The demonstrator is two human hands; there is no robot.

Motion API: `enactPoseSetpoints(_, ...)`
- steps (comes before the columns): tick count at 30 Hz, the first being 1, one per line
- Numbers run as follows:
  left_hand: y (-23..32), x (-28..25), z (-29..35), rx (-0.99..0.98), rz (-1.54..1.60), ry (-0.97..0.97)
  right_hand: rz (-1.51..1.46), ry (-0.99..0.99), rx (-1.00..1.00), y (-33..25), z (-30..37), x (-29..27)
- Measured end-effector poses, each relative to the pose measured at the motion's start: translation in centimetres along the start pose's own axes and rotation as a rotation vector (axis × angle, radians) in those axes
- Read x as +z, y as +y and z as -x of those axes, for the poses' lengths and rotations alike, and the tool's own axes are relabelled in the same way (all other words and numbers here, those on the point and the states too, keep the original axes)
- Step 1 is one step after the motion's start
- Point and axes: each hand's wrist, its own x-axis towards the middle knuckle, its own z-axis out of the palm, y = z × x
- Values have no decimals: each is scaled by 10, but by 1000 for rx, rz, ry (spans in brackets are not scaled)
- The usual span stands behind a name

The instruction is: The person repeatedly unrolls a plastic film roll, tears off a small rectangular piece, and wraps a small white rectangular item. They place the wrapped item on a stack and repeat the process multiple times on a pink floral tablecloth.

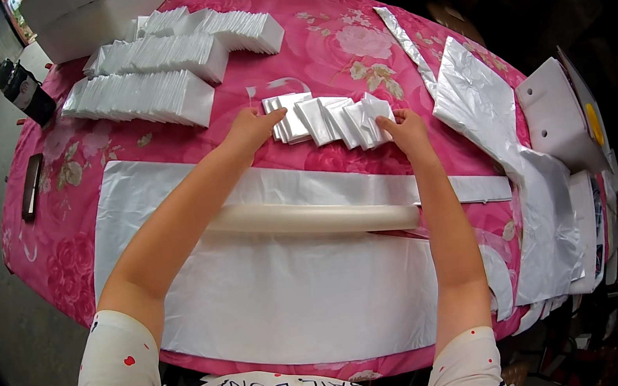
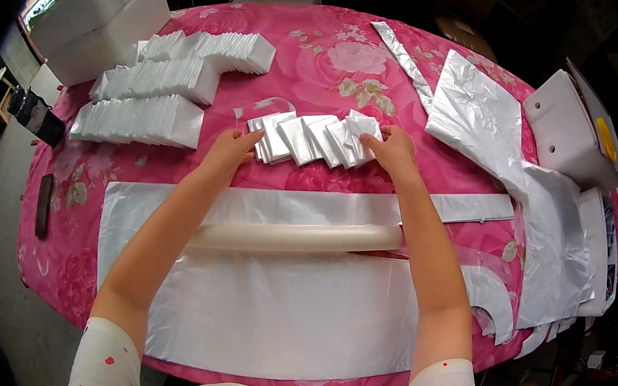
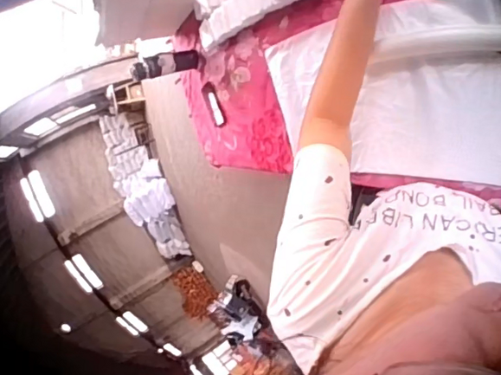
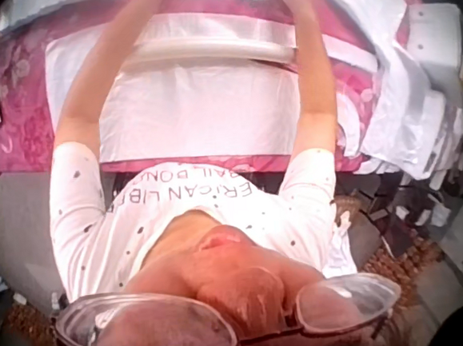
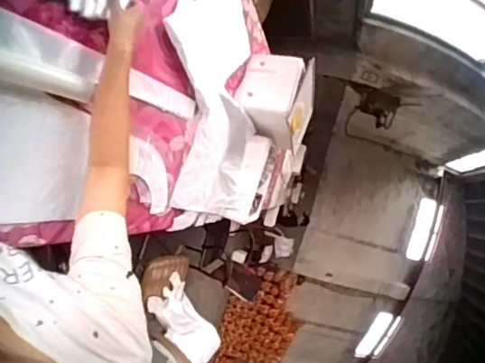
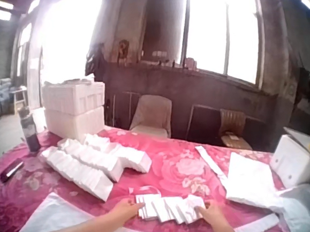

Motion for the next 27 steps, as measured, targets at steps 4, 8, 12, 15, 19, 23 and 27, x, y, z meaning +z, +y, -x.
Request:
enactPoseSetpoints(4,24,25,10,-23,-135,-136,-94,-103,-20,-22,4,37)
enactPoseSetpoints(8,-1,36,-9,140,-232,18,-183,-213,-106,-50,17,73)
enactPoseSetpoints(12,-8,48,-11,221,-363,209,-193,-312,-117,-62,24,73)
enactPoseSetpoints(15,-9,43,-6,271,21,54,-277,-327,-150,-65,30,68)
enactPoseSetpoints(19,0,43,31,414,107,72,-561,-327,-166,-78,56,50)
enactPoseSetpoints(23,5,24,95,756,32,72,-727,-434,-189,-110,121,23)
enactPoseSetpoints(27,-19,8,176,868,137,-129,-631,-488,-315,-100,208,18)
